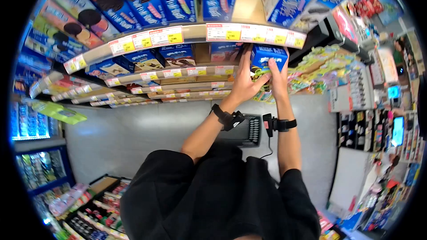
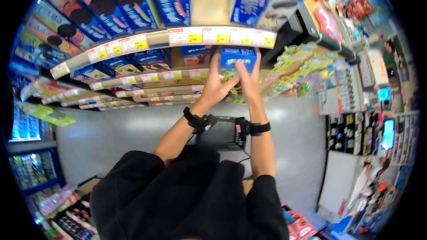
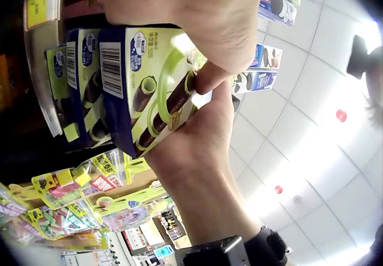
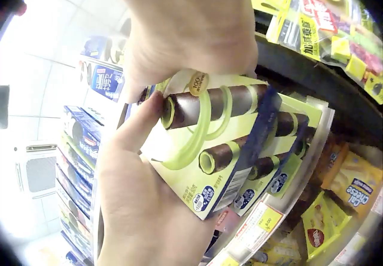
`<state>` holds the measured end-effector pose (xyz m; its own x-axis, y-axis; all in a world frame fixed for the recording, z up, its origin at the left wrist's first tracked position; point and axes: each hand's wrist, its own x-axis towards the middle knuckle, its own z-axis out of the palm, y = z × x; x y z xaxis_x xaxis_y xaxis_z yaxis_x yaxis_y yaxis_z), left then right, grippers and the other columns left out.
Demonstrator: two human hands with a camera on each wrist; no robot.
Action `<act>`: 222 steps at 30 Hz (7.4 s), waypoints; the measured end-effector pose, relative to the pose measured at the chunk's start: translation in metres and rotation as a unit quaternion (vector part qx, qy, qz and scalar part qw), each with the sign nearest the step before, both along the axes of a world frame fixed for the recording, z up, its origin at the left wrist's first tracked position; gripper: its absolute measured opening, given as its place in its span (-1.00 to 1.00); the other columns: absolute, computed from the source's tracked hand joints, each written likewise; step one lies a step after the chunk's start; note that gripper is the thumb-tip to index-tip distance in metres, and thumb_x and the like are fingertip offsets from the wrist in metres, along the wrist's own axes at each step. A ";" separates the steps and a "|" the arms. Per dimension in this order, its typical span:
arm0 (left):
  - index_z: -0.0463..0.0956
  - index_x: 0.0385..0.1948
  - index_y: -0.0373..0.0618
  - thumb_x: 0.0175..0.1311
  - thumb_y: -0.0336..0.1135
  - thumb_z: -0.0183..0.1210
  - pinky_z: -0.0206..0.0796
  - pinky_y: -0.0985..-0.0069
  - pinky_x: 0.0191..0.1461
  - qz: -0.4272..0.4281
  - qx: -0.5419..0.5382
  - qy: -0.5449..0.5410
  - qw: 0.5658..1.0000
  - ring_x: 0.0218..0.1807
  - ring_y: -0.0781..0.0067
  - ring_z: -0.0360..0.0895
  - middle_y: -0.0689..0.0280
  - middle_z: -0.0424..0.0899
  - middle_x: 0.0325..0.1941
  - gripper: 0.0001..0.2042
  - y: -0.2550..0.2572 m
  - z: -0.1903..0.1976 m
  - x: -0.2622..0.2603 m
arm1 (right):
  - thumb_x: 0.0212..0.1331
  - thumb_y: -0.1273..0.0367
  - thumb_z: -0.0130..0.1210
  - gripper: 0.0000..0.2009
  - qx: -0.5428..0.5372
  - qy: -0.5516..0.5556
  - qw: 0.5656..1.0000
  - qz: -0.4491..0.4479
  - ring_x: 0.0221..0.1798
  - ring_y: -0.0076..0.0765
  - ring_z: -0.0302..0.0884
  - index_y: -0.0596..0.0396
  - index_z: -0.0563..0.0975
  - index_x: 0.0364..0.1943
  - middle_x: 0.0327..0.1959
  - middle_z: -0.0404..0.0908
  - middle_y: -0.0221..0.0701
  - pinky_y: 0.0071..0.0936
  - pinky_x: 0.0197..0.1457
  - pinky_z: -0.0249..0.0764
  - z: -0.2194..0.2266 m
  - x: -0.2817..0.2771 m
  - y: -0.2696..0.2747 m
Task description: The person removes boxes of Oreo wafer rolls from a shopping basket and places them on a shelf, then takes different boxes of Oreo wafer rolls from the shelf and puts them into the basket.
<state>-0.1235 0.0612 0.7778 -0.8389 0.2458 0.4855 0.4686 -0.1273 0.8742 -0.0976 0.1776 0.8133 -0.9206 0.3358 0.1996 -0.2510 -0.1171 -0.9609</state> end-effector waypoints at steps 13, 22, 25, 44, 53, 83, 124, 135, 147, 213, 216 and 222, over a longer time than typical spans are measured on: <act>-0.18 0.47 -0.22 0.10 -0.53 0.25 0.17 0.33 0.36 -0.125 -0.089 -0.127 0.980 0.29 0.28 0.33 0.08 0.20 0.38 -0.09 -0.046 0.006 0.077 | -0.01 0.23 0.40 0.07 0.063 0.055 0.993 -0.086 0.53 -0.08 -0.03 0.28 -0.11 0.47 0.50 -0.05 0.04 -0.29 0.52 -0.01 -0.032 0.095 -0.024; 0.06 0.35 -0.21 0.27 -0.50 0.10 0.11 0.18 0.42 -0.134 -0.043 -0.105 0.985 0.32 0.17 0.30 0.07 0.29 0.33 -0.40 -0.090 0.019 0.123 | -0.17 0.09 0.47 0.08 0.134 0.089 0.981 -0.107 0.56 0.10 -0.10 0.07 0.05 0.46 0.52 -0.09 0.00 -0.13 0.53 -0.02 0.013 0.150 -0.046; 0.02 0.38 -0.24 0.30 -0.43 0.10 0.20 0.14 0.39 -0.171 -0.031 -0.126 0.977 0.35 0.10 0.31 0.03 0.24 0.39 -0.37 -0.111 0.029 0.140 | -0.16 0.11 0.45 0.07 0.163 0.093 0.976 -0.108 0.53 0.17 -0.05 0.10 0.04 0.46 0.50 -0.03 0.00 -0.06 0.52 -0.03 0.028 0.169 -0.059; 0.31 0.19 -0.22 0.21 -0.47 0.26 0.33 0.48 0.17 -0.288 -0.210 -0.417 0.836 0.12 0.49 0.47 0.29 0.52 0.09 -0.50 -0.105 0.012 0.169 | 0.10 0.08 0.31 0.06 0.065 -0.267 0.961 -0.046 0.38 0.03 0.19 0.40 -0.17 0.44 0.31 0.13 0.14 -0.23 0.41 0.17 -0.035 0.245 -0.071; 0.12 0.29 -0.24 0.12 -0.46 0.33 0.32 0.42 0.24 -0.341 -0.259 -0.399 0.811 0.18 0.40 0.44 0.18 0.46 0.15 -0.30 -0.101 -0.001 0.160 | 0.00 0.02 0.37 0.03 0.065 -0.321 0.945 -0.008 0.31 0.02 0.25 0.31 0.02 0.41 0.20 0.19 0.03 -0.25 0.35 0.29 -0.052 0.261 -0.060; 0.28 0.26 -0.32 0.24 0.03 0.07 0.03 -0.22 0.31 0.206 -0.512 -0.024 0.834 0.31 -0.41 0.20 -0.23 0.26 0.34 -0.33 0.099 -0.046 -0.123 | 0.28 0.08 0.08 -0.48 -0.350 -0.142 0.926 0.014 0.03 -0.20 0.59 0.18 0.39 0.16 0.06 0.56 -0.23 -0.21 0.15 0.53 -0.023 0.219 0.028; 0.11 0.33 -0.16 0.28 -0.28 0.21 0.02 0.30 0.44 -0.349 0.082 -0.326 0.875 0.39 0.35 0.19 0.18 0.28 0.36 -0.38 -0.155 0.034 0.120 | -0.04 0.13 0.36 -0.22 -0.294 -0.194 0.897 0.268 0.23 -0.17 0.46 0.15 0.30 0.28 0.22 0.47 -0.25 -0.17 0.30 0.41 -0.008 0.244 -0.002; 0.03 0.40 -0.28 0.28 0.04 0.19 -0.03 0.32 0.46 -0.347 0.077 -0.267 0.896 0.44 0.26 0.13 0.12 0.19 0.42 -0.20 -0.170 0.027 0.105 | -0.14 0.17 0.46 0.03 -0.008 -0.123 0.904 0.409 0.33 -0.09 0.27 0.23 -0.03 0.33 0.29 0.28 -0.11 -0.12 0.40 0.08 0.015 0.234 -0.041; 0.42 0.21 -0.23 -0.07 -0.01 0.46 0.21 0.16 0.36 -0.355 0.073 -0.123 0.924 0.29 0.05 0.43 0.02 0.50 0.26 -0.23 -0.197 0.056 0.067 | 0.34 0.14 0.04 -0.53 -0.162 -0.207 0.947 0.183 0.18 -0.15 0.45 0.17 0.37 0.18 0.08 0.52 -0.19 -0.16 0.32 0.32 0.045 0.148 -0.024; 0.42 0.20 -0.26 -0.01 0.08 0.41 0.26 0.20 0.32 -0.345 0.022 -0.120 0.931 0.26 0.06 0.44 0.03 0.50 0.23 -0.23 -0.224 0.039 0.049 | 0.37 -0.03 -0.20 -0.44 -0.267 -0.081 0.959 0.043 0.38 -0.34 0.24 -0.01 0.32 0.32 0.32 0.38 -0.28 -0.33 0.41 0.10 -0.059 -0.131 -0.098; 0.40 0.21 -0.27 -0.01 0.07 0.40 0.23 0.21 0.34 -0.353 0.014 -0.111 0.929 0.27 0.07 0.43 0.04 0.48 0.25 -0.22 -0.224 0.037 0.046 | 0.42 0.02 -0.28 -0.46 -0.208 -0.050 0.977 -0.002 0.42 -0.33 0.18 -0.01 0.26 0.36 0.36 0.32 -0.28 -0.28 0.44 0.02 -0.050 -0.118 -0.091; 0.35 0.20 -0.28 0.19 -0.07 0.32 0.32 0.42 0.20 -0.316 0.059 -0.084 0.943 0.10 0.30 0.54 0.12 0.62 0.06 -0.37 -0.225 0.039 0.046 | 0.46 0.04 -0.29 -0.36 -0.042 -0.070 0.996 0.029 0.53 -0.01 0.00 0.13 -0.02 0.47 0.45 0.09 0.02 -0.09 0.57 -0.10 0.001 -0.002 -0.060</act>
<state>-0.0771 -0.1641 0.8172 -0.6110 0.6750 0.4137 0.1220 -0.4360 0.8916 -0.0998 0.1178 0.8140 -0.9555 0.2923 0.0404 -0.1051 -0.2094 -0.9722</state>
